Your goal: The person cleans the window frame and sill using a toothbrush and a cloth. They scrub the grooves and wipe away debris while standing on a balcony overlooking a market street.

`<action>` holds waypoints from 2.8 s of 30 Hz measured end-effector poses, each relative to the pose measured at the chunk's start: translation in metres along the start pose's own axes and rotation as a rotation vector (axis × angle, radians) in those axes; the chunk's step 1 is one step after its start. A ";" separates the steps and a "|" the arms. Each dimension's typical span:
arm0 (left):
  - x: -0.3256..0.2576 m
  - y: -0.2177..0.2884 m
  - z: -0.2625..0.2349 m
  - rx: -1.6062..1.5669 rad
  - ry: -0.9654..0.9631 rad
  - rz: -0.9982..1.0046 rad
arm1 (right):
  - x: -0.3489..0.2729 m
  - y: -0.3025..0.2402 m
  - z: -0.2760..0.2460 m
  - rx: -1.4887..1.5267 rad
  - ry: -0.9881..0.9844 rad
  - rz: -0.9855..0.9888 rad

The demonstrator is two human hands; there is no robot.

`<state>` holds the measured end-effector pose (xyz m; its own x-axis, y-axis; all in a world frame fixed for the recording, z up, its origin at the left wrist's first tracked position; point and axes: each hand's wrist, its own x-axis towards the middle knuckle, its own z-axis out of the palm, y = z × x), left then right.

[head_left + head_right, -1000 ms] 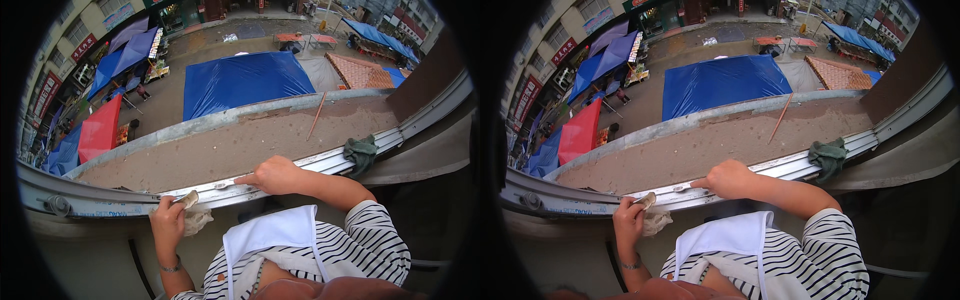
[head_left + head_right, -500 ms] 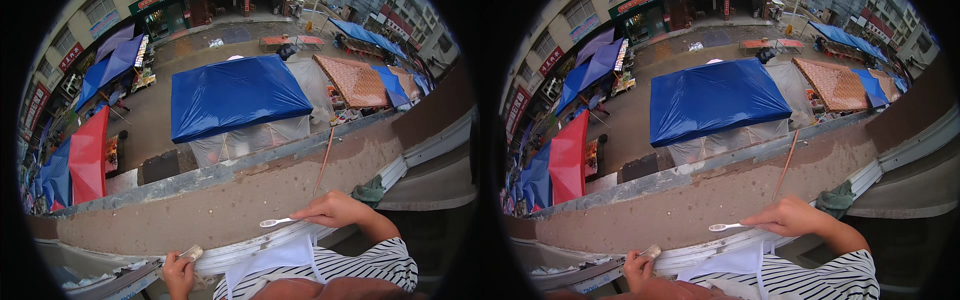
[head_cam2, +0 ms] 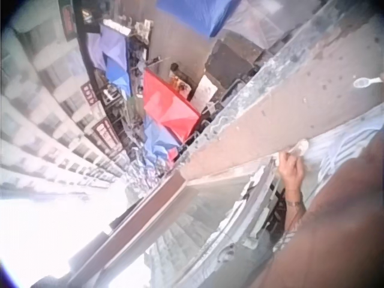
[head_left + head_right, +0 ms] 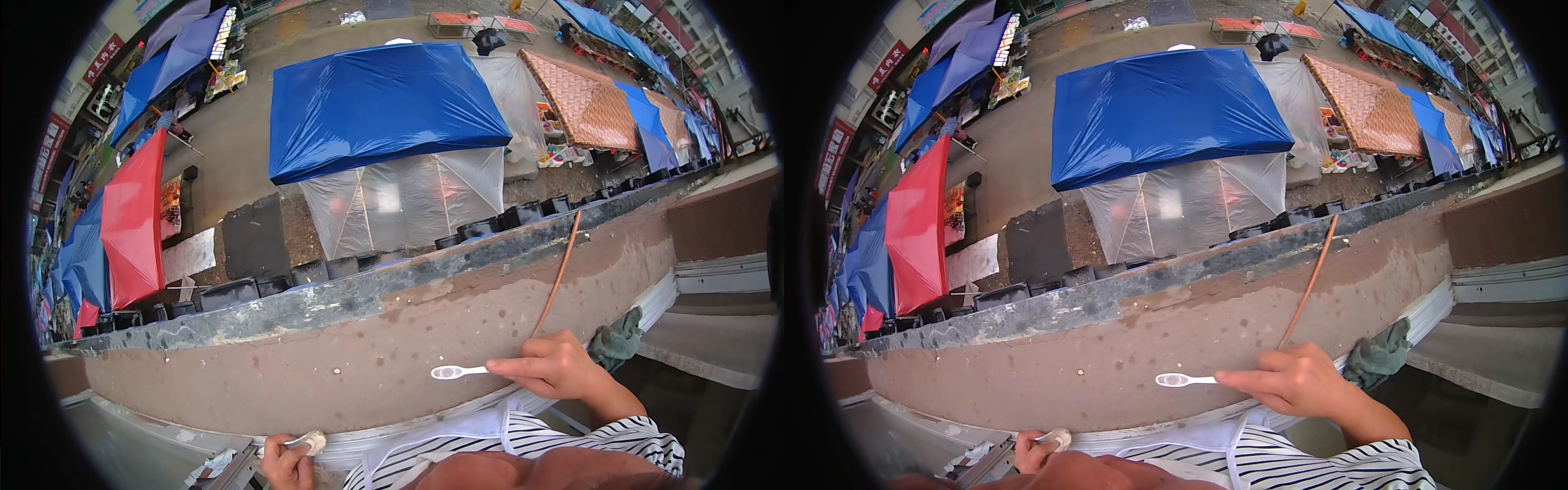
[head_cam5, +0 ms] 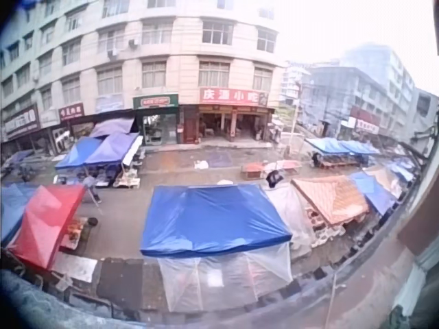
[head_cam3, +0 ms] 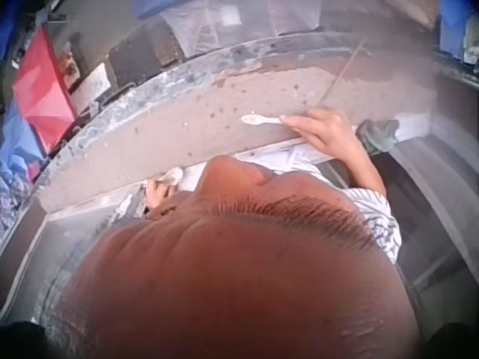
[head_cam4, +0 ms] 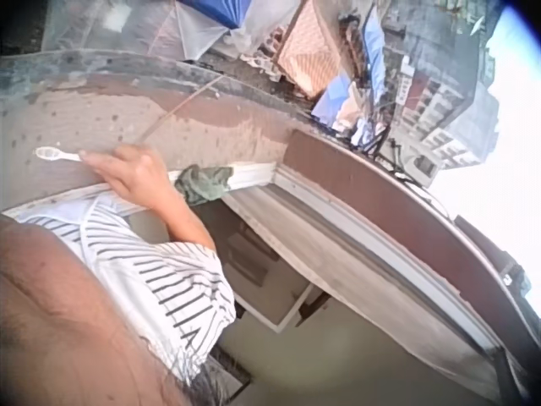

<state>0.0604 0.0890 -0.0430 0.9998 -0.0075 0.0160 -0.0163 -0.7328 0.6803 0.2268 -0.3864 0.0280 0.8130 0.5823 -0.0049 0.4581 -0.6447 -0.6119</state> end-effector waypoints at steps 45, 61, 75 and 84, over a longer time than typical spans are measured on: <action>-0.025 0.072 -0.025 0.113 0.298 0.375 | -0.063 -0.129 0.022 -0.343 0.027 -0.182; -0.045 0.069 -0.029 0.119 0.342 0.391 | -0.083 -0.124 0.006 -0.477 -0.243 0.172; -0.092 0.062 -0.055 0.207 0.582 0.275 | 0.072 -0.216 0.157 -0.315 -0.368 -0.331; -0.121 0.040 -0.052 0.198 0.663 0.181 | -0.007 -0.146 0.059 -0.602 -0.483 -0.158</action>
<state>-0.0618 0.0960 0.0202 0.7658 0.2288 0.6010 -0.1169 -0.8695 0.4800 0.1329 -0.2665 0.0706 0.5387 0.7514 -0.3811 0.7835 -0.6131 -0.1011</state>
